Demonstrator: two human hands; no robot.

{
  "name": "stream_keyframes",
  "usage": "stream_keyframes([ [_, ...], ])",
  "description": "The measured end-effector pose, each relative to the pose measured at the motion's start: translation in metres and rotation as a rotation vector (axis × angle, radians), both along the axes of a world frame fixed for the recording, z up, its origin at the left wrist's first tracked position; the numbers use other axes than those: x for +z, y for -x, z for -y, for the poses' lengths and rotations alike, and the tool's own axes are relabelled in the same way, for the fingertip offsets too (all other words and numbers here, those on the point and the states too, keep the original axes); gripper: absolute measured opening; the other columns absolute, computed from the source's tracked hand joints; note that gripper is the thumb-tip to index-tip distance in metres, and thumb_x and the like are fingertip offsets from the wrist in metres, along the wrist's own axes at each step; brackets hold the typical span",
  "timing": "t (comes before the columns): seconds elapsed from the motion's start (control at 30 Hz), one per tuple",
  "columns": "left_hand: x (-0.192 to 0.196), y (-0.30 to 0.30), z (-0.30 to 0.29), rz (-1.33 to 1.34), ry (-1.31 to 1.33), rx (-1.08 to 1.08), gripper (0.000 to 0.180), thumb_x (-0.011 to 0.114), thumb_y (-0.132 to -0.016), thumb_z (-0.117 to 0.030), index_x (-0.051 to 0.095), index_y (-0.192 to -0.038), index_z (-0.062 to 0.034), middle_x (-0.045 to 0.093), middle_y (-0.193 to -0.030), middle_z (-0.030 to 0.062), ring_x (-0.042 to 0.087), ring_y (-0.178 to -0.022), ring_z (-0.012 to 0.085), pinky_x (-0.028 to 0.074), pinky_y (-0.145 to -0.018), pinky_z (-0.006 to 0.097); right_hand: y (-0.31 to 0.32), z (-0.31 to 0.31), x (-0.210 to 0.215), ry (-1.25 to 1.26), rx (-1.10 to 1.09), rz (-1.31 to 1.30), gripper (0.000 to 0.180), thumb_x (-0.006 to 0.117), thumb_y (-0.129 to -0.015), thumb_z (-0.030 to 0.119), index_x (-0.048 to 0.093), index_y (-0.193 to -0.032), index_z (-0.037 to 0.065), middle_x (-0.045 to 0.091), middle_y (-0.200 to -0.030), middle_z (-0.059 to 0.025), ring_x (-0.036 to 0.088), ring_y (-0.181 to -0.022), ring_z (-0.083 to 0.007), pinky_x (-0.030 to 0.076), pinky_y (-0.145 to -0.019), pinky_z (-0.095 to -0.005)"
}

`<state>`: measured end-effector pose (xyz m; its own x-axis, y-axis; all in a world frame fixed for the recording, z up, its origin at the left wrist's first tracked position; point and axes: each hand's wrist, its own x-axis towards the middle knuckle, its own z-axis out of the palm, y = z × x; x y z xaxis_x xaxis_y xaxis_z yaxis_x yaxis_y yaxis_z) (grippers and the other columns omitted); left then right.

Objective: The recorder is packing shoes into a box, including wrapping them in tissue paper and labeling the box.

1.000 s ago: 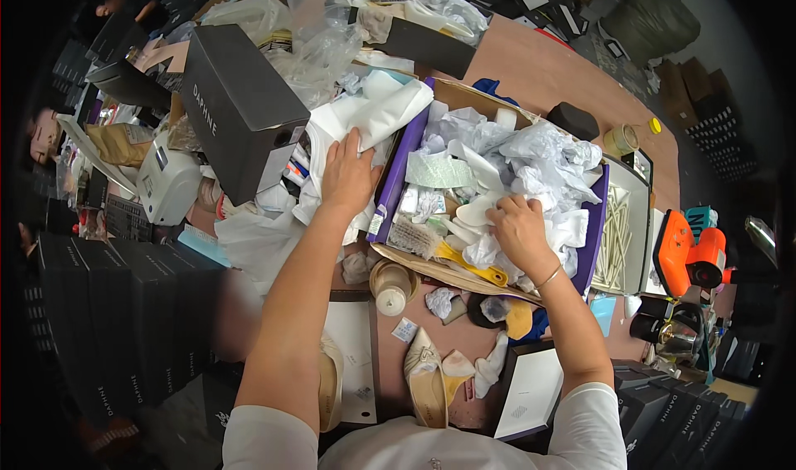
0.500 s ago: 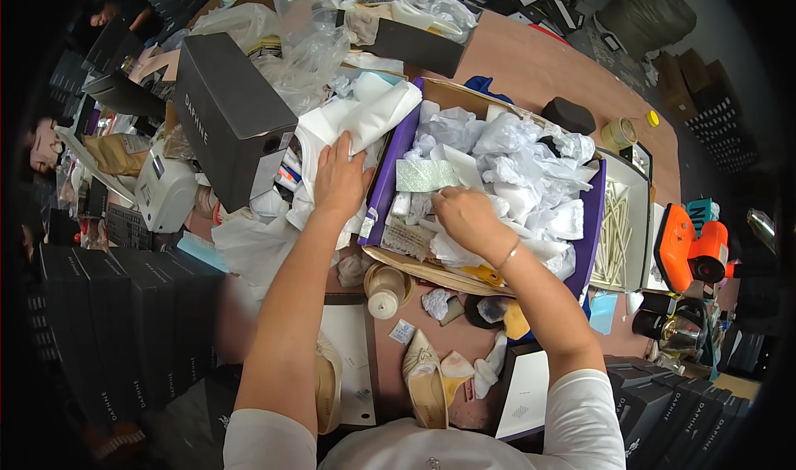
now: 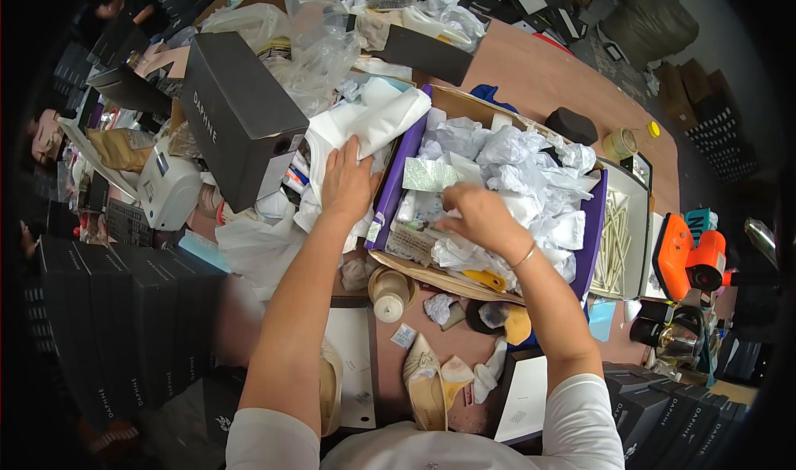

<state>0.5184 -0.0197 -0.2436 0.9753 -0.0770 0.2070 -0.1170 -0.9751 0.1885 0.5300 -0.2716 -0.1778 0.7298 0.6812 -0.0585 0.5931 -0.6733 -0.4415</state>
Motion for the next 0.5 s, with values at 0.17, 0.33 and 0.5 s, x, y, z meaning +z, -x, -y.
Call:
stream_keyframes([
  [0.17,0.002,0.000,0.001,-0.038,0.016,0.012,0.035,0.065,-0.085,-0.024,0.063,-0.114,-0.0030,0.040,-0.141,0.0220,0.039,-0.129,0.0319,0.027,-0.111,0.046,-0.038,-0.006,-0.016,-0.246,-0.116,0.225,0.043,0.060,-0.089,0.034,0.055,-0.120,0.004,0.062,-0.108,-0.0207,0.061,-0.099,-0.0380,0.051,-0.081,-0.0442],
  [0.33,0.003,0.000,0.000,-0.051,0.001,0.020,0.036,0.064,-0.085,-0.023,0.063,-0.115,-0.0031,0.039,-0.141,0.0211,0.038,-0.130,0.0316,0.026,-0.112,0.045,-0.012,-0.015,-0.028,0.439,0.067,-0.332,0.047,0.053,-0.090,0.049,0.062,-0.118,0.013,0.065,-0.105,-0.0170,0.060,-0.103,-0.0363,0.050,-0.083,-0.0463],
  [0.5,0.002,0.000,0.001,-0.040,0.013,0.021,0.036,0.065,-0.085,-0.023,0.063,-0.114,-0.0028,0.039,-0.141,0.0214,0.040,-0.129,0.0321,0.027,-0.111,0.046,0.024,0.011,-0.051,0.312,0.095,-0.009,0.039,0.057,-0.088,0.041,0.063,-0.115,0.014,0.067,-0.096,-0.0098,0.061,-0.095,-0.0310,0.047,-0.083,-0.0423],
])
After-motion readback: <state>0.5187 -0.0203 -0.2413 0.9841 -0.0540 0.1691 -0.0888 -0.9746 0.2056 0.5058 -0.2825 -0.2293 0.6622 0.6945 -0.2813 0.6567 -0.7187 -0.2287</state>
